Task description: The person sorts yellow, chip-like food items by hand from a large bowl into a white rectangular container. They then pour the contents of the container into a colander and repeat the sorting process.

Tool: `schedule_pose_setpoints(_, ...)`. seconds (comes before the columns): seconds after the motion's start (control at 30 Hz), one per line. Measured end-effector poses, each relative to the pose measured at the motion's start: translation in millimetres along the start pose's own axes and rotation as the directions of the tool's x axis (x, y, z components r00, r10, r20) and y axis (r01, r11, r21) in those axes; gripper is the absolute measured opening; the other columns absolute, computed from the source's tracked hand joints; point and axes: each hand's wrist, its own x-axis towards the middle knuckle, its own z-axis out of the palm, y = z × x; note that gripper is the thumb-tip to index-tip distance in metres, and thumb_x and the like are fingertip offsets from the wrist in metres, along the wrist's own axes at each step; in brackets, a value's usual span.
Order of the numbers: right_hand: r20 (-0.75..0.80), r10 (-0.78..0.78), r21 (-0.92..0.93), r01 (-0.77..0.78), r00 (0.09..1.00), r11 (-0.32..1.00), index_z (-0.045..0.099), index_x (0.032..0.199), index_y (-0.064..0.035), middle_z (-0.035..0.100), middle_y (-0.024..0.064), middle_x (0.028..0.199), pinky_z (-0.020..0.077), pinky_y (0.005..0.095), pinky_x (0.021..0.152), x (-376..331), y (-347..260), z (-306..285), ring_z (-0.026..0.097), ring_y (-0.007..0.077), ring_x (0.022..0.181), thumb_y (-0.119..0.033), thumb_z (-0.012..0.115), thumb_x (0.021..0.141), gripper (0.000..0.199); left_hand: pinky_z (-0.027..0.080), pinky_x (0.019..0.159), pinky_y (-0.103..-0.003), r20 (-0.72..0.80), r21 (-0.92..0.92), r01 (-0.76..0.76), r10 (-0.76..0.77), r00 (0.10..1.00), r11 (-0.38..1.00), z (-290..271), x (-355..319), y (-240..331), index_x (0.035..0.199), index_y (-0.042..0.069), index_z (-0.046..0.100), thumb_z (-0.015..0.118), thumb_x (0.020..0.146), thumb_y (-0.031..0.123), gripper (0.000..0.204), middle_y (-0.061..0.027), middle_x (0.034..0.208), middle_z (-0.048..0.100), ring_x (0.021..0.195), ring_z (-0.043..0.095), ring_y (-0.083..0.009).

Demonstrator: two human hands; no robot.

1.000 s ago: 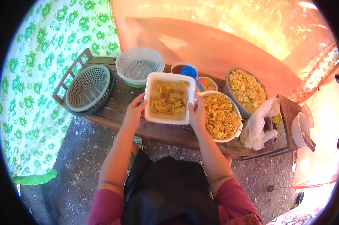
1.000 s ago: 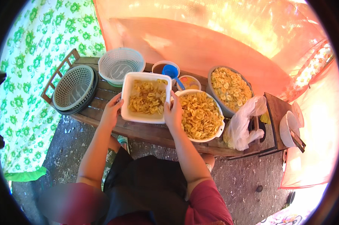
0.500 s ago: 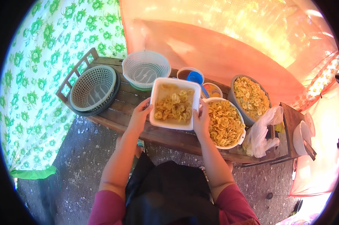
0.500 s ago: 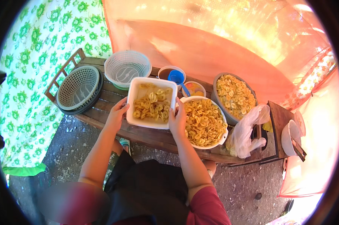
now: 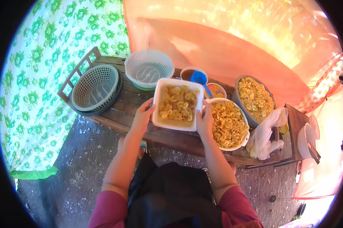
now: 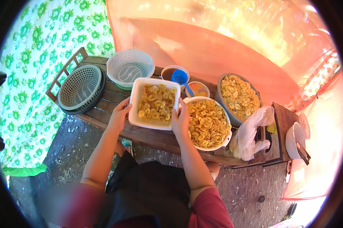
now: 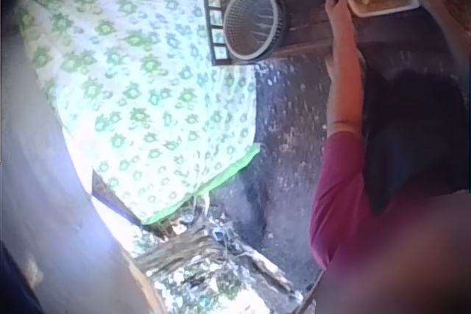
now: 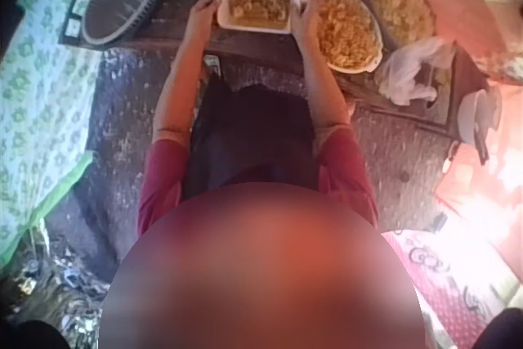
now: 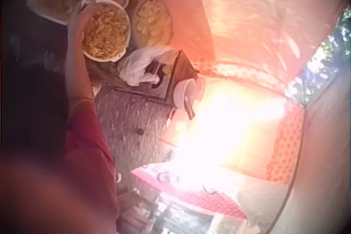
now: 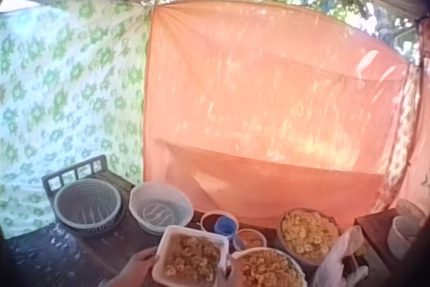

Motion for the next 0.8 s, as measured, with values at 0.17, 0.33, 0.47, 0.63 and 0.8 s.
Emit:
schedule_pose_setpoints(0.17,-0.080,0.043,0.135,-0.032,0.996,0.990,0.045,0.133,-0.0059,0.047,0.0021,0.070,0.0400,0.0286,0.057,-1,2,-1,0.045,0.0129,0.060,-0.006,0.059,0.086,0.049,0.046,0.076,-0.023,0.016,0.047,-0.097,0.096,0.995,0.994,1,-3,0,0.132,0.001,0.049,0.058,0.092,0.014,0.043,-0.0019,0.106,0.060,0.089,0.057,-0.0094)
schedule_pose_setpoints(0.33,0.030,0.071,0.003,-0.071,0.997,0.997,0.044,0.133,-0.0038,0.046,0.0016,0.070,0.0397,0.0268,0.058,-2,3,-1,0.046,0.0109,0.062,-0.005,0.058,0.086,0.048,0.046,0.076,-0.023,-0.034,0.101,0.035,-0.032,0.999,0.994,0,-4,1,0.133,0.001,0.048,0.057,0.092,0.013,0.044,-0.0009,0.101,0.059,0.086,0.056,-0.0080)
schedule_pose_setpoints(0.47,-0.045,0.026,0.057,-0.024,0.999,0.998,0.045,0.132,-0.0050,0.048,0.0027,0.071,0.0411,0.0281,0.058,-4,2,-2,0.047,0.0122,0.063,-0.007,0.058,0.086,0.048,0.047,0.077,-0.024,0.019,0.060,-0.068,0.067,0.998,0.996,-3,-3,0,0.133,0.002,0.049,0.058,0.092,0.012,0.044,-0.0013,0.103,0.060,0.088,0.057,-0.0089)
schedule_pose_setpoints(0.63,-0.018,-0.008,0.042,0.008,1.000,0.999,0.045,0.133,-0.0037,0.050,0.0034,0.073,0.0416,0.0282,0.060,-2,7,-1,0.048,0.0128,0.065,-0.007,0.059,0.086,0.049,0.045,0.076,-0.023,-0.033,0.000,-0.030,0.030,0.999,1.000,-2,-2,-4,0.130,0.000,0.051,0.060,0.090,0.009,0.042,-0.0020,0.096,0.058,0.085,0.055,-0.0088)
schedule_pose_setpoints(0.8,0.100,0.075,-0.005,-0.075,0.992,0.997,0.044,0.133,-0.0023,0.045,0.0014,0.073,0.0388,0.0260,0.058,-4,12,0,0.044,0.0108,0.064,-0.003,0.058,0.086,0.049,0.045,0.077,-0.023,-0.013,0.029,0.027,-0.026,1.000,0.999,1,-7,-5,0.130,-0.001,0.051,0.059,0.090,0.009,0.042,-0.0007,0.092,0.056,0.083,0.054,-0.0090)
